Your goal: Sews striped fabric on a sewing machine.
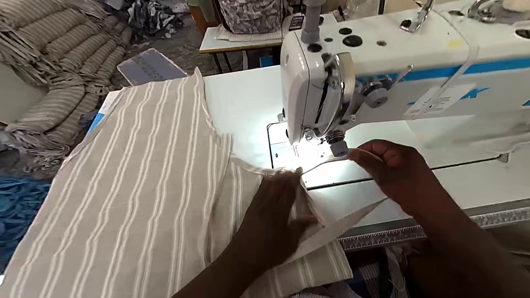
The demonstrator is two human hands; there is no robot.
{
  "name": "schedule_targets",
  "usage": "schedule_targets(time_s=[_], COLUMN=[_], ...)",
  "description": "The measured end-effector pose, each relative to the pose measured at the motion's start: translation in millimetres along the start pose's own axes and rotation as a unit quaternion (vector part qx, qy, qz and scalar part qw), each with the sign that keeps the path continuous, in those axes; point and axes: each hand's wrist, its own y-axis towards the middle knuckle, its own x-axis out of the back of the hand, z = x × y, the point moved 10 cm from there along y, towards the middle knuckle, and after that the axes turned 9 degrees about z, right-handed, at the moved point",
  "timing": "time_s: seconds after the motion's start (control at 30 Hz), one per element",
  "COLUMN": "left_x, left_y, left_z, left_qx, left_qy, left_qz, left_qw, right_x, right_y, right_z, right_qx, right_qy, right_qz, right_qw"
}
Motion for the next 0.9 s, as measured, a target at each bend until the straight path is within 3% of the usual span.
schedule_targets(time_s=[0.07,0.27,0.4,0.5,0.57,0.7,0.9], left_x=[-6.6,8.0,8.4,2.6,0.9,5.5,9.4], left_y=[-6.1,4.8,13.8,10.4,8.0,21.1,53.3], left_z=[-6.4,-8.1,-11.3,-1.9,-0.1,11.5,26.2], left_qx=[-0.019,0.009,-0.028,-0.023,-0.02,-0.028,-0.023], left_qy=[0.037,0.105,0.115,0.063,0.063,0.056,0.065], left_qz=[0.002,-0.046,-0.061,-0.054,-0.045,-0.054,-0.026], left_qw=[0.999,0.993,0.991,0.996,0.997,0.997,0.997], right_x=[1.2,-6.0,-16.7,-62.1,-91.5,-98.5,-98.4], right_y=[0.6,-2.8,-24.1,-33.8,-35.4,-20.4,13.7], right_z=[-16.7,-30.4,19.1,56.4,56.7,50.4,47.6], right_qx=[-0.047,-0.057,0.092,0.186,0.218,0.232,0.216], right_qy=[-0.036,-0.104,-0.245,-0.26,-0.293,-0.361,-0.366], right_qz=[-0.007,0.011,-0.09,-0.053,-0.012,0.002,0.037], right_qw=[0.998,0.993,0.961,0.946,0.931,0.903,0.905])
